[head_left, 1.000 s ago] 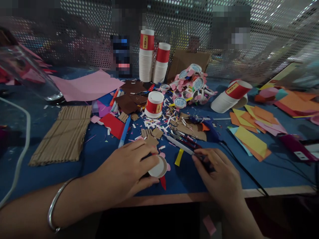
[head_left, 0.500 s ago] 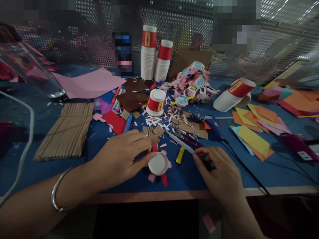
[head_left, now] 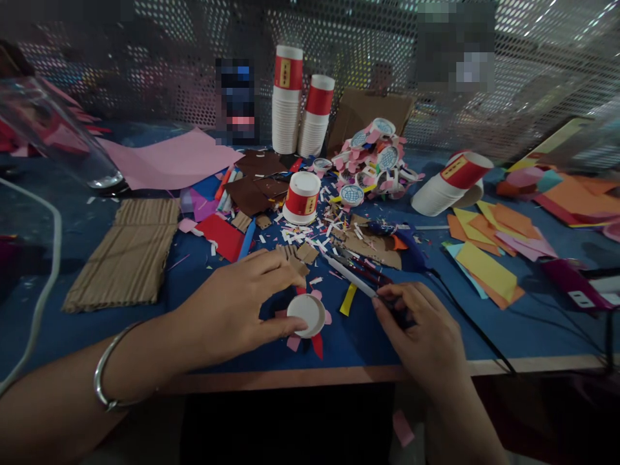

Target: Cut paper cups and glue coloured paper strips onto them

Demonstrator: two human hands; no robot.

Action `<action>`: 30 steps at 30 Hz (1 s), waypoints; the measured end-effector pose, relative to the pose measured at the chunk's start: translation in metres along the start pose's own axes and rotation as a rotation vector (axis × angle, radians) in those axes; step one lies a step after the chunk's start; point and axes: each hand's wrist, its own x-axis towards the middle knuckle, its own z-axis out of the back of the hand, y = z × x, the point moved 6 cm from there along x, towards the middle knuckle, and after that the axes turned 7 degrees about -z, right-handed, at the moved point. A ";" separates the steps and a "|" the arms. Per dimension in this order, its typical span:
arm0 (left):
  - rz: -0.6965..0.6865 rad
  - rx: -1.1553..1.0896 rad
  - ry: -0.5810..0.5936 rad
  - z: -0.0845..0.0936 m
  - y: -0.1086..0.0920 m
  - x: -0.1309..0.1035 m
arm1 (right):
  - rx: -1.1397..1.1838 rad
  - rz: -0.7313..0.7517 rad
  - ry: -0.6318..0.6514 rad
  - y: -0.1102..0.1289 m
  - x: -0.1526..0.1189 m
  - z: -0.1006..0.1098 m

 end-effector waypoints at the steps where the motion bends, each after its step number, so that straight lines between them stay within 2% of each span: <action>1: 0.002 -0.003 0.015 0.000 0.000 0.000 | 0.002 -0.001 0.005 0.000 0.000 0.000; 8: 0.040 -0.022 0.106 -0.008 -0.001 0.003 | -0.001 0.007 0.023 0.001 0.001 -0.001; 16: 0.034 -0.039 0.132 -0.017 0.003 0.002 | 0.016 0.023 0.033 0.001 0.001 -0.003; 25: 0.096 -0.097 0.147 -0.018 0.005 0.004 | -0.002 0.040 0.033 0.002 0.000 -0.003; 30: 0.082 -0.105 0.137 -0.018 0.004 0.002 | -0.023 0.054 0.047 0.004 0.000 -0.004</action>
